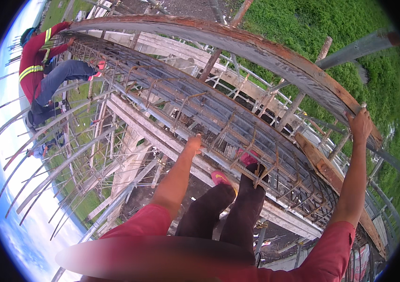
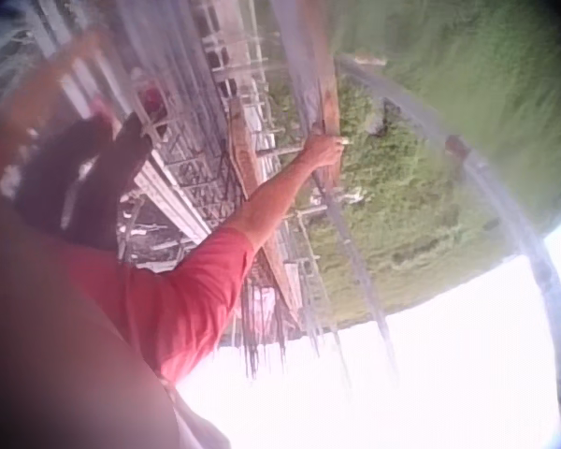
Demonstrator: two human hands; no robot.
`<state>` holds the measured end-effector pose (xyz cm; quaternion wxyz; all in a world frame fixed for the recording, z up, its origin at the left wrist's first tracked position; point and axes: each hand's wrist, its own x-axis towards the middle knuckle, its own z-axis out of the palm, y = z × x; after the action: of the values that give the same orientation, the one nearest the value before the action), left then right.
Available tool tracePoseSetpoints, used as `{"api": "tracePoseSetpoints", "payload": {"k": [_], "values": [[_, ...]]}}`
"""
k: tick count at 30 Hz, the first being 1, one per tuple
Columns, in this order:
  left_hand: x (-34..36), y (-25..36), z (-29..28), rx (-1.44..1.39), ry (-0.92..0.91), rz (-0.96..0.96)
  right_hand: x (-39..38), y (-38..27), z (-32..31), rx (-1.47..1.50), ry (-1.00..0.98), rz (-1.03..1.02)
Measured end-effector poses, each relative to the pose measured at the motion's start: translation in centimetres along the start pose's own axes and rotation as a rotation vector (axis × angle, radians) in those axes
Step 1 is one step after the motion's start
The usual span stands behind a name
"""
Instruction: The person lifts and positions a long curved metal beam onto a scaffolding structure with assistance from a coworker. They align the beam along the frame and secure it in place while standing on the scaffolding.
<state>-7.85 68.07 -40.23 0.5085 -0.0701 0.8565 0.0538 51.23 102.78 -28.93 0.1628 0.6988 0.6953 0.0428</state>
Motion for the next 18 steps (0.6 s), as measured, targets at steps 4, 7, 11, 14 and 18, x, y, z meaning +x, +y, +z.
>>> {"api": "tracePoseSetpoints", "payload": {"k": [4,7,11,14,18], "values": [[1.5,-0.4,-0.6,0.07,-0.116,-0.031,0.6,0.8,0.3,-0.051,-0.066,0.02],[1.9,-0.5,-0.6,0.048,-0.137,-0.033,0.9,1.4,0.9,-0.092,-0.002,-0.001],[1.6,-0.4,-0.8,0.032,-0.108,-0.041,1.2,1.7,0.8,-0.091,-0.057,-0.002],[1.9,-0.5,-0.6,0.032,-0.13,-0.041,1.4,1.5,0.4,-0.101,-0.088,0.0],[1.4,-0.7,-0.6,0.058,-0.112,-0.009,1.7,0.6,-0.4,-0.062,-0.115,0.001]]}}
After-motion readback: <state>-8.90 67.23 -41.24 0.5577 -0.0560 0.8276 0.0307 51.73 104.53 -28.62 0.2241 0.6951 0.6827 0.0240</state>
